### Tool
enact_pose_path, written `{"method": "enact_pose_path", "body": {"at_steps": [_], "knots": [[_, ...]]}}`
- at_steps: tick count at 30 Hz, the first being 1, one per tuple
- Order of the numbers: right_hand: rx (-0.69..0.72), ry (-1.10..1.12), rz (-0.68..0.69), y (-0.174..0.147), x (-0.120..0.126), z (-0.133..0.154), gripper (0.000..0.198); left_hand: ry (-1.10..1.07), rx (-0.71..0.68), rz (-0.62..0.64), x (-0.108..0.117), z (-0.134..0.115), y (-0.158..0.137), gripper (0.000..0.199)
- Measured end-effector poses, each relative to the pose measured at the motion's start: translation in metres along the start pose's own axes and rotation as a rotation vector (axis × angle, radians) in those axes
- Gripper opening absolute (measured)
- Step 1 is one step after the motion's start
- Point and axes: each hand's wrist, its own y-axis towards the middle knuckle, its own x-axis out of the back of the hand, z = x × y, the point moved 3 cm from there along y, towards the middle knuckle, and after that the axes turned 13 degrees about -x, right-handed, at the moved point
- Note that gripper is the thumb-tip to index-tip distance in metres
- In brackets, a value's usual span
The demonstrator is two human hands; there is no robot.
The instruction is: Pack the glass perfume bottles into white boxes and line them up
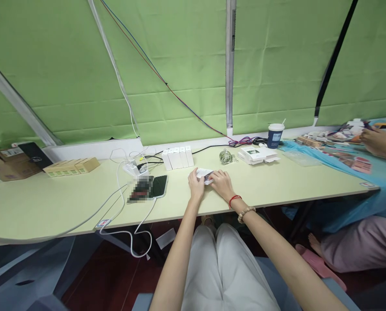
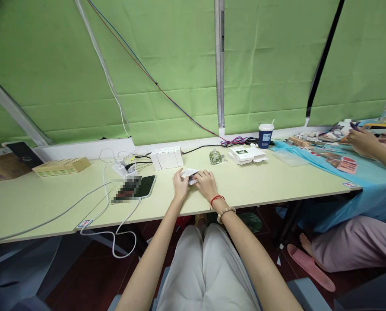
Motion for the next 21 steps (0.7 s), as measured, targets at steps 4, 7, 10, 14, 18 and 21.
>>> {"method": "enact_pose_path", "body": {"at_steps": [4, 7, 10, 14, 18, 21], "knots": [[-0.035, 0.003, -0.004, -0.001, 0.002, 0.0, 0.014, 0.045, 0.115, -0.084, 0.004, -0.003, -0.001, 0.047], [-0.069, 0.018, -0.003, -0.001, 0.005, 0.001, 0.019, 0.028, 0.18, -0.085, 0.004, -0.002, -0.002, 0.05], [-0.09, 0.06, 0.005, -0.001, 0.007, 0.002, 0.015, 0.046, 0.168, -0.106, 0.005, 0.001, -0.002, 0.047], [-0.089, 0.142, 0.017, -0.002, 0.01, 0.005, 0.011, 0.068, 0.079, -0.198, 0.009, 0.005, 0.0, 0.035], [-0.104, 0.257, 0.175, -0.003, 0.006, 0.005, 0.013, 0.007, 0.058, -0.231, 0.01, 0.01, 0.001, 0.03], [-0.207, 0.232, 0.194, -0.003, 0.002, 0.001, 0.017, 0.007, 0.024, -0.247, 0.011, 0.008, 0.001, 0.029]]}}
